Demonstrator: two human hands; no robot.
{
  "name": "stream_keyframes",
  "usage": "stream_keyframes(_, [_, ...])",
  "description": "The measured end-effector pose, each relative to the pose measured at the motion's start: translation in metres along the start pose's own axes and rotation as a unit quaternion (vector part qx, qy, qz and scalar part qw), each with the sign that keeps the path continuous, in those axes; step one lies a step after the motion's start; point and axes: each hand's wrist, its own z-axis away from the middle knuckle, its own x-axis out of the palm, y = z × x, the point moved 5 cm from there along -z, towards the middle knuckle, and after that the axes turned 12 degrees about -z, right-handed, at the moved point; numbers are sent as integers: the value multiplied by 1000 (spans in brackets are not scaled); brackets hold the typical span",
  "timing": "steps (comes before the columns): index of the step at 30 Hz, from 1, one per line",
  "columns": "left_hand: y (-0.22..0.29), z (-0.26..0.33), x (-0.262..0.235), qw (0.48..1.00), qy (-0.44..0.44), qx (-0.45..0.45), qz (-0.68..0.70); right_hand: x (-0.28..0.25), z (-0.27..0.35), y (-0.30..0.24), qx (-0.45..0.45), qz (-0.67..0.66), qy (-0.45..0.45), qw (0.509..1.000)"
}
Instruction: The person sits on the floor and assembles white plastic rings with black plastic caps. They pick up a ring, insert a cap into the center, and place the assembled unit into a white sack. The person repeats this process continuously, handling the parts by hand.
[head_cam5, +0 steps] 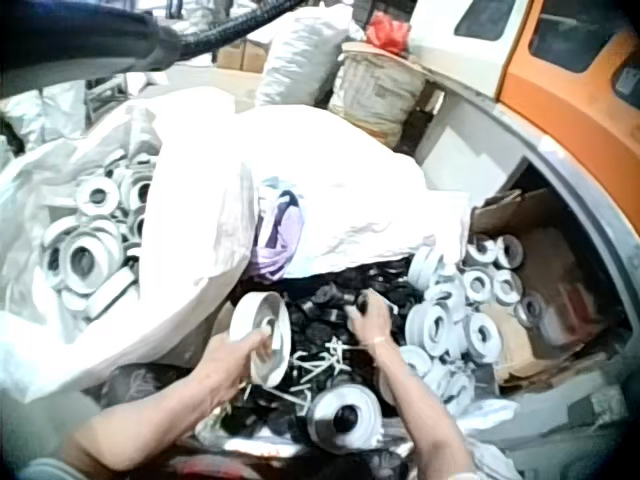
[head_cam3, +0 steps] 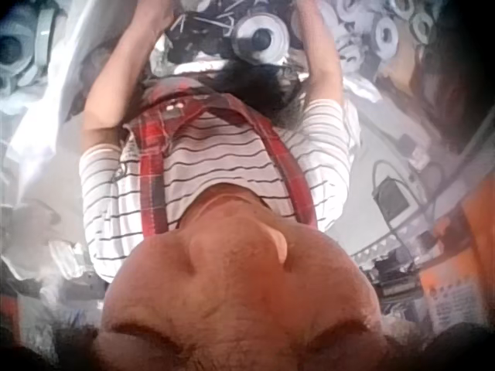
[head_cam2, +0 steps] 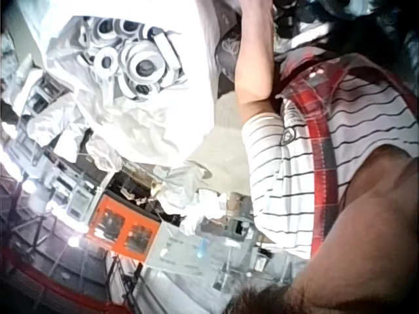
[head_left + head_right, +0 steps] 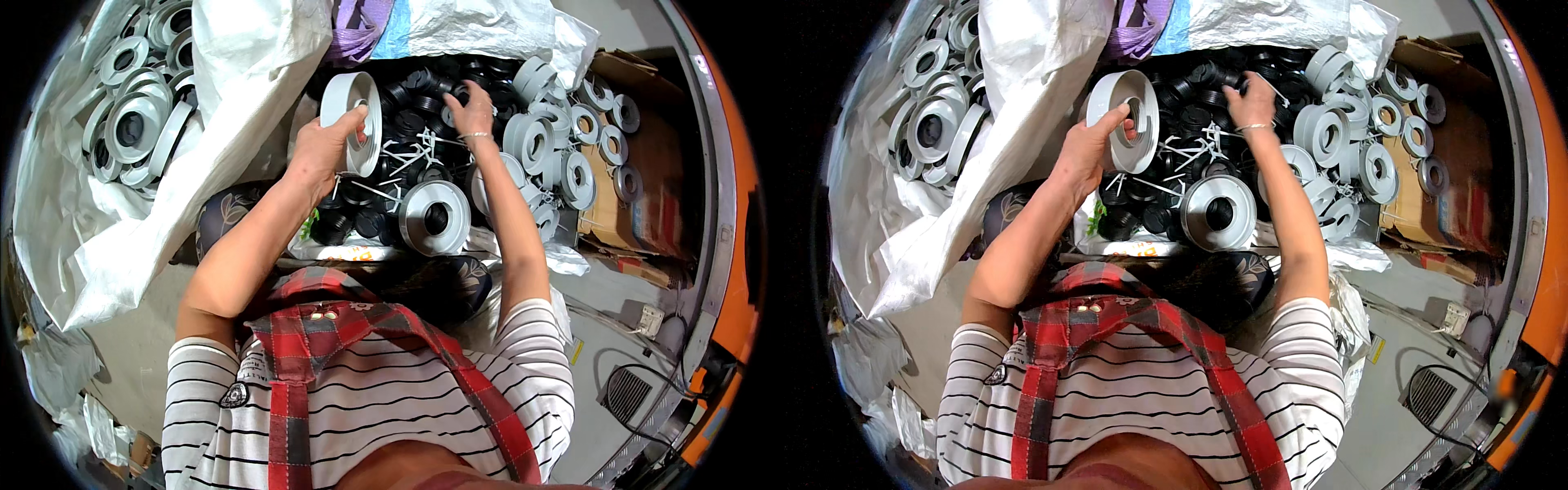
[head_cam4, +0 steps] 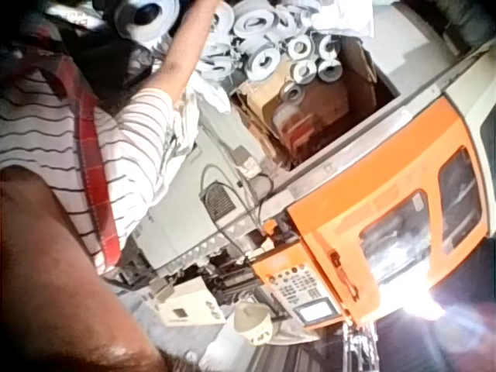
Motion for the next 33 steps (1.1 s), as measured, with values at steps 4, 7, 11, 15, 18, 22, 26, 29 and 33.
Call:
stream_keyframes(4, [-5,-4,-1,1000,11,-8,7,21,8,92,109,192,-171,960])
stream_keyframes(7, [-8,-6,2,999,-25,8,-20,0,5,46,-118,188,-55,973])
stream_keyframes(11, [-5,3,22,993,-112,31,8,-40,7,-42,-130,-76,-88,985])
stream_keyframes(15, [-5,22,41,975,-196,-17,108,-51,39,-100,51,-177,-224,957])
stream_keyframes(18, [-6,34,41,973,-212,16,89,-66,55,-128,-1,-177,-230,957])
stream_keyframes(22, [-4,46,36,975,-210,67,-15,-86,80,-158,-94,-91,-255,958])
stream_keyframes(26, [-6,63,32,965,-257,-2,-44,-102,98,-178,-235,-93,-291,923])
stream_keyframes(29, [-5,76,34,955,-291,-49,-40,-112,110,-185,-305,-95,-298,899])
stream_keyframes(33, [-12,80,35,948,-308,-63,-47,-117,123,-188,-339,-108,-291,888])
